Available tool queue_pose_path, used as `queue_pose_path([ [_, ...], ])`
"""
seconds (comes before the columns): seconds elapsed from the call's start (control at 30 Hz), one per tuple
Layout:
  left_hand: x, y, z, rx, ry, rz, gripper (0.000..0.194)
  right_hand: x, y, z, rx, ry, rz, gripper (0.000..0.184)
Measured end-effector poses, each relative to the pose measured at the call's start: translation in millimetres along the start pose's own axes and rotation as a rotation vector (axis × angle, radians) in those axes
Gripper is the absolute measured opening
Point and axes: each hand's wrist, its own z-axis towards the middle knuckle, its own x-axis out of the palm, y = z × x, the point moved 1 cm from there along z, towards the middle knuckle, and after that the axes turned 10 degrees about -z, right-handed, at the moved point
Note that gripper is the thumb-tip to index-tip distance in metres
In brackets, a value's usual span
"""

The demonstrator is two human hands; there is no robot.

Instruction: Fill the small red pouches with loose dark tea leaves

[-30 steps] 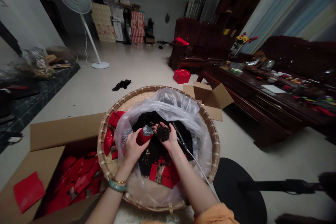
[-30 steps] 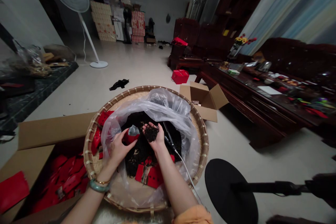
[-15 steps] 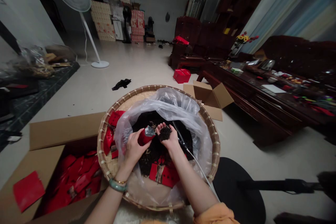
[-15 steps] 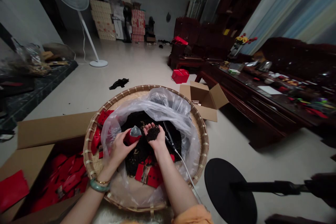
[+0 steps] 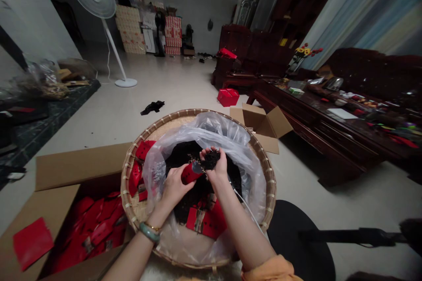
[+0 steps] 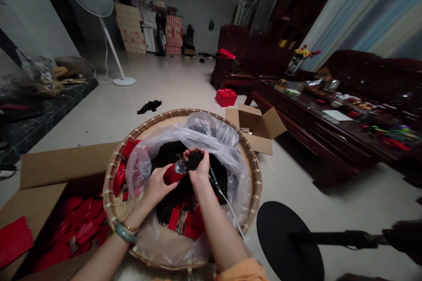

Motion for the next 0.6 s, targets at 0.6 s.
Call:
queue_pose_path([
  [0.6, 5.2, -7, 2, -0.069, 0.026, -0.013, 0.055, 17, -9, -13, -0.227, 0.097, -0.281, 0.031],
])
